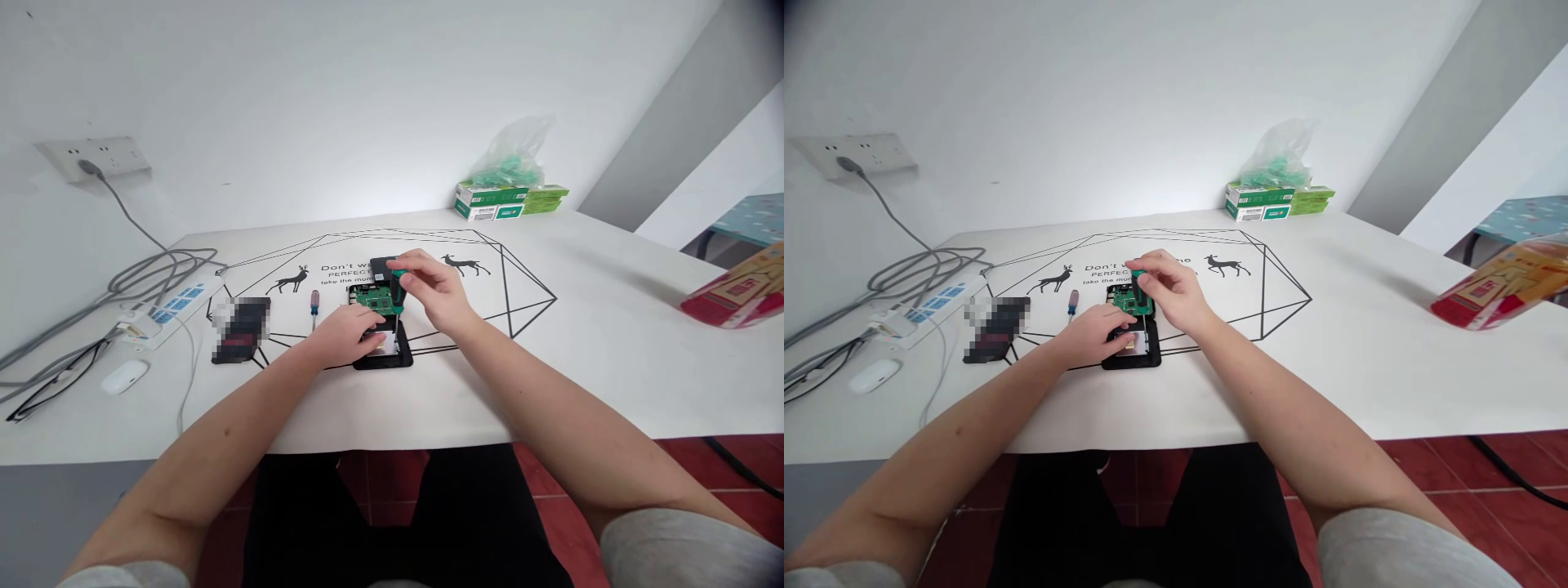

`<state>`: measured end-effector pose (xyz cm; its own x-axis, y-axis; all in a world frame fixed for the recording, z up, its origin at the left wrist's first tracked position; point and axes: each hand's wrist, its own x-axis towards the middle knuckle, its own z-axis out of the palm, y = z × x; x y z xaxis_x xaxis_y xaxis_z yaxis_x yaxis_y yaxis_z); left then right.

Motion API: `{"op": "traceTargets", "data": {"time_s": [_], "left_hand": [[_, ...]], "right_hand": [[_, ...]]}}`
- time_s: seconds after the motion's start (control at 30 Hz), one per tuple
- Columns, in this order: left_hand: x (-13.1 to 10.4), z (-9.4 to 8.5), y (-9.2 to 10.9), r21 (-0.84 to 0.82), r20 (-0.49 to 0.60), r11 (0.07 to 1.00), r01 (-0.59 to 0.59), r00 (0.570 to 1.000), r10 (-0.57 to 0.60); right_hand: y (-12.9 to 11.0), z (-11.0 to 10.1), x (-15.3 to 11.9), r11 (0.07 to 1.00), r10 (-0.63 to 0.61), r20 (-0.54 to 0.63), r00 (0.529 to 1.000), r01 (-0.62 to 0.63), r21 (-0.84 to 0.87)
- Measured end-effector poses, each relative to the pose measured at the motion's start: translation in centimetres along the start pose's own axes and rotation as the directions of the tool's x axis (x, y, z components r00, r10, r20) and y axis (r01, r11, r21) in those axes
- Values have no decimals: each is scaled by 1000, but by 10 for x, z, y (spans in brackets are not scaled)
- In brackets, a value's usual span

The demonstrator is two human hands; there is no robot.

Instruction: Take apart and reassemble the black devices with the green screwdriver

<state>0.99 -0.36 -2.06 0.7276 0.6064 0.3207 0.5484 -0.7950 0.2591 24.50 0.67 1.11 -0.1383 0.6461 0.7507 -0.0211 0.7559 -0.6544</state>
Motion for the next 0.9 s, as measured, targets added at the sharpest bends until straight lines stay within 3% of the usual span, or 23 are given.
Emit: {"op": "traceTargets", "data": {"time_s": [0.13, 0.3, 0.47, 0.53, 0.67, 0.77, 0.83, 0.9], "left_hand": [[2, 3, 4, 11, 23, 1000, -7, 1000, 7], [4, 2, 12, -9, 56, 1000, -20, 998, 20], [3, -1, 16, -5, 120, 1000, -23, 992, 23], [3, -2, 16, -29, 129, 1000, -2, 992, 5], [4, -1, 15, -104, 140, 994, 32, 990, -17], [6, 1, 13, -128, 119, 991, 47, 992, -32], [6, 2, 12, -157, 97, 984, 81, 993, -66], [5, 1, 13, -235, 87, 963, 136, 989, -118]], "right_hand": [[6, 2, 3, 995, 98, 5, 995, -99, 30], [9, 8, -3, 999, 39, -74, 996, -41, -23], [11, 12, -11, 968, -94, -159, 983, 54, -243], [13, 14, -12, 957, -92, -185, 978, 35, -288], [19, 9, -8, 948, 57, -206, 977, -117, -294], [29, -8, 2, 906, 142, -321, 936, -254, -340], [38, -25, 8, 799, 259, -417, 871, -436, -414], [47, -39, 13, 582, 433, -410, 802, -597, -552]]}}
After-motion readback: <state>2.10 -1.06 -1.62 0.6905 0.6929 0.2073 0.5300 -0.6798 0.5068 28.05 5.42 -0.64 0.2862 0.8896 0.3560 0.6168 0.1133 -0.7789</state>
